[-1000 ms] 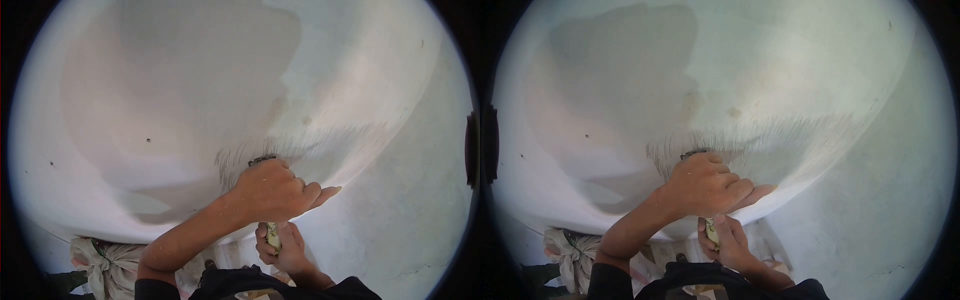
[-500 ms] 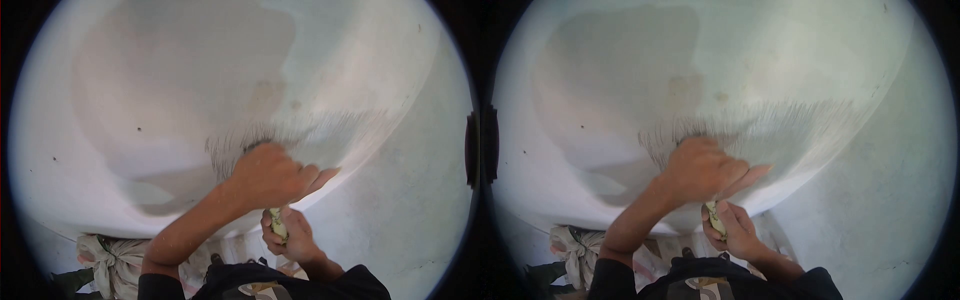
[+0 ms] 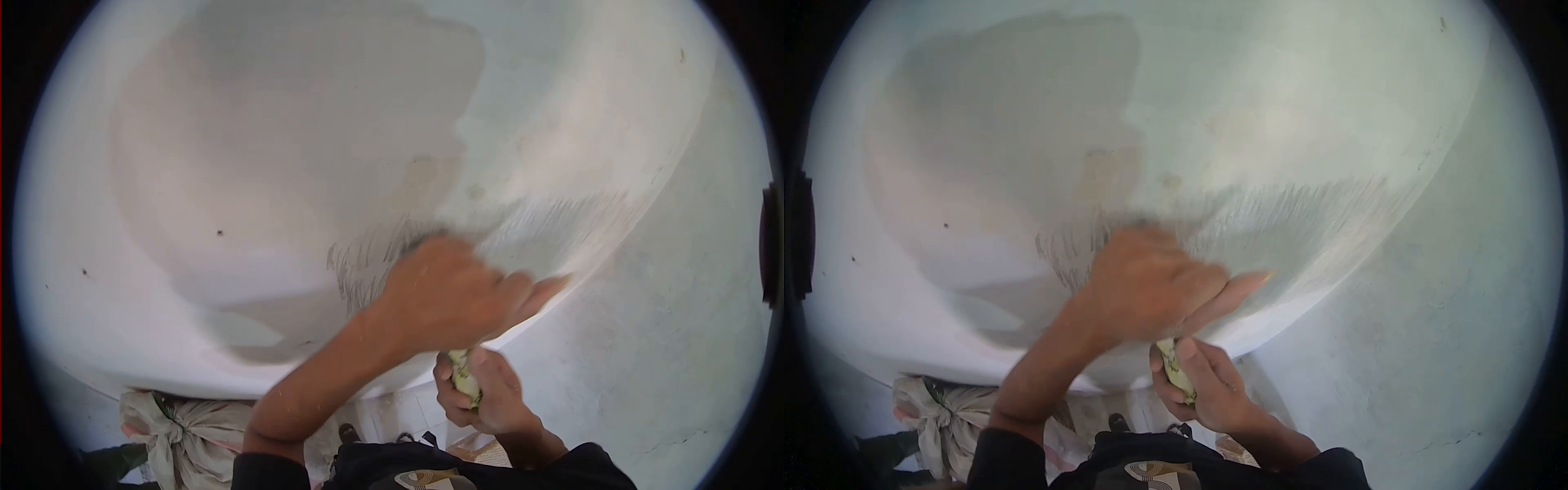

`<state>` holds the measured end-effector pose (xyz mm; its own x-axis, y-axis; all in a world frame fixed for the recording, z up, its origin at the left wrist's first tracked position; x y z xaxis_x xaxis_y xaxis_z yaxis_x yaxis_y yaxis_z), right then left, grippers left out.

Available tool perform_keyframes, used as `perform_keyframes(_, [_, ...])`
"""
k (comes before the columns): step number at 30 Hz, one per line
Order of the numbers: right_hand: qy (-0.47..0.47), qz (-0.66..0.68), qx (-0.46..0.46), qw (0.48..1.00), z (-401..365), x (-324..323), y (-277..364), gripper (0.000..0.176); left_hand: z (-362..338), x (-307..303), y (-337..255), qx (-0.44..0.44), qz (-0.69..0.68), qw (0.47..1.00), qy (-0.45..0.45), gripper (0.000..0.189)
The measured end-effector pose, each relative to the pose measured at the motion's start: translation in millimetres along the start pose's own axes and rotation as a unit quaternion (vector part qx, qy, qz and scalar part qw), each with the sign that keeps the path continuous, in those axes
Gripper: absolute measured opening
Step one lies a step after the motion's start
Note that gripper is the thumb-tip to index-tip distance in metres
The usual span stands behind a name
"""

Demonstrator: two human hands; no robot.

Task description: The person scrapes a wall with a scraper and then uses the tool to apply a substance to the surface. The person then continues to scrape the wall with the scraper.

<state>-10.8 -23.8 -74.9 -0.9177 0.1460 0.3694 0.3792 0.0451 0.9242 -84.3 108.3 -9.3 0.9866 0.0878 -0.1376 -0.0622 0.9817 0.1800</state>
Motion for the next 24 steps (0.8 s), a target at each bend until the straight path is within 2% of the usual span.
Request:
perform_keyframes(2, [-0.010,0.022,0.116,0.993,6,-11,-18,0.052,-23,5,-4,-0.002,0.044,0.998,0.048,0.053])
perform_keyframes(4, [-0.013,0.029,0.116,0.993,7,-7,-10,0.053,-3,-1,3,0.003,0.041,0.997,0.062,0.052])
perform_keyframes(6, [0.034,0.024,0.033,0.999,9,2,7,0.053,3,-4,4,0.006,0.047,0.996,0.075,0.052])
perform_keyframes(8, [0.035,0.026,0.036,0.998,7,-3,-5,0.052,-6,-1,2,-0.022,0.021,0.993,0.116,0.051])
perform_keyframes(10, [0.005,0.044,0.110,0.993,10,-15,-25,0.052,-26,7,3,-0.020,0.039,0.996,0.077,0.052])
perform_keyframes(12, [-0.009,0.034,0.123,0.992,11,-7,-13,0.051,-17,5,3,-0.019,0.054,0.993,0.107,0.054])
perform_keyframes(14, [0.004,0.003,0.009,1.000,12,7,5,0.053,6,-2,5,-0.020,0.040,0.996,0.078,0.055])
perform_keyframes(16, [0.032,0.024,0.016,0.999,8,-6,-9,0.052,-2,3,3,-0.007,0.031,0.998,0.049,0.056])
perform_keyframes(17, [0.004,0.053,0.076,0.996,6,-17,-28,0.053,-31,16,0,-0.018,0.020,0.997,0.077,0.058])
perform_keyframes(18, [-0.023,0.077,0.139,0.987,8,-20,-33,0.054,-32,16,-1,-0.033,0.012,0.994,0.101,0.059])
perform_keyframes(20, [-0.017,0.063,0.136,0.989,12,-20,-33,0.055,-32,20,0,-0.037,0.012,0.993,0.113,0.057])
perform_keyframes(22, [0.025,0.093,0.036,0.995,17,-12,-7,0.053,12,12,7,0.002,0.022,0.995,0.099,0.054])
perform_keyframes(24, [0.039,0.070,0.011,0.997,12,-15,-4,0.053,12,14,3,-0.024,0.011,0.993,0.118,0.054])
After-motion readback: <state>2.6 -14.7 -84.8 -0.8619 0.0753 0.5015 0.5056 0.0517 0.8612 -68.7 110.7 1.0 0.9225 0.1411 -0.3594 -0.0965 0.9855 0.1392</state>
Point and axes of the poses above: each hand's wrist, its own z-axis towards the middle knuckle, its own x-axis out of the palm, y = z × x, the point moved 1 cm from there along z, towards the middle knuckle, and after that the axes turned 11 degrees about -y, right-handed, at the moved point
